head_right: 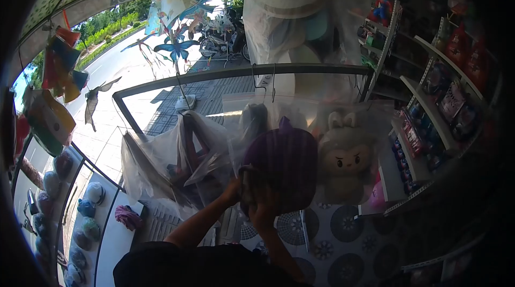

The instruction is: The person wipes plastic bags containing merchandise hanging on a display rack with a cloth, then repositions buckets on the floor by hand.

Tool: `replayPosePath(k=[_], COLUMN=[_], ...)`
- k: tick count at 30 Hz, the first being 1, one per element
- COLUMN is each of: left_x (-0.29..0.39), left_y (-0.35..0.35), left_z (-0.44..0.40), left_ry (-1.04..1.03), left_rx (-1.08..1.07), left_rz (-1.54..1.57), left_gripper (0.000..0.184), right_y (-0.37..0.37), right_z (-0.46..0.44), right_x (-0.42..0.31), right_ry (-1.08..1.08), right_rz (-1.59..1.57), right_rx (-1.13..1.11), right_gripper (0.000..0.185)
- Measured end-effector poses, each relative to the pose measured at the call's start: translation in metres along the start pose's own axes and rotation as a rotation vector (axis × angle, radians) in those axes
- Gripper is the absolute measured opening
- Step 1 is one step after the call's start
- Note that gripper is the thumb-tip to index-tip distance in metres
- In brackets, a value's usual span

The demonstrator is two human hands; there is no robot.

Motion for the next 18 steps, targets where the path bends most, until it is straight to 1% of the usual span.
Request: replayPosePath(k=[1,3,5,7,10,12,13,15,17,18], left_x=[-0.004,-0.015,0.006,0.026,0.047,0.057,0.049,0.028,0.026,0.026], left_y=[0.007,0.022,0.014,0.001,-0.013,-0.019,-0.017,-0.009,-0.002,0.001], left_z=[-0.001,0.003,-0.002,-0.002,-0.007,-0.008,-0.008,-0.010,-0.012,-0.015], left_ry=[-0.017,0.285,0.370,0.427,0.406,0.342,0.335,0.312,0.314,0.315], left_rx=[-0.005,0.009,0.068,0.105,0.127,0.146,0.139,0.112,0.093,0.077], left_rz=[0.013,0.377,0.290,0.261,0.301,0.348,0.374,0.426,0.371,0.343], left_gripper=[0.036,0.037,0.038,0.039,0.036,0.037,0.037,0.037,0.041,0.043], right_y=[-0.003,-0.009,0.009,0.030,0.028,0.005,0.001,-0.010,-0.035,-0.030], right_z=[-0.001,0.000,-0.041,-0.078,-0.093,-0.065,-0.046,0.002,0.064,0.073], right_x=[0.003,0.012,0.021,0.029,0.065,0.085,0.090,0.069,0.074,0.068], right_ry=[0.003,-0.001,-0.038,-0.213,-0.274,-0.293,-0.300,-0.172,-0.192,-0.266], right_rz=[-0.011,-0.037,0.003,0.085,0.179,0.191,0.198,0.192,0.098,0.008], right_rx=[-0.016,-0.057,0.041,0.088,0.360,0.283,0.248,0.109,0.026,-0.079], right_gripper=[0.031,0.030,0.033,0.041,0.048,0.047,0.046,0.041,0.035,0.036])
Point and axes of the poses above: each hand's wrist, its own z-axis away from the middle knuckle, its own y-axis out of the back of the hand, x = y × z, the point moved 2 cm from there along -z, towards the middle knuckle, and after that the axes turned 12 degrees about -y, right-handed, at the moved point
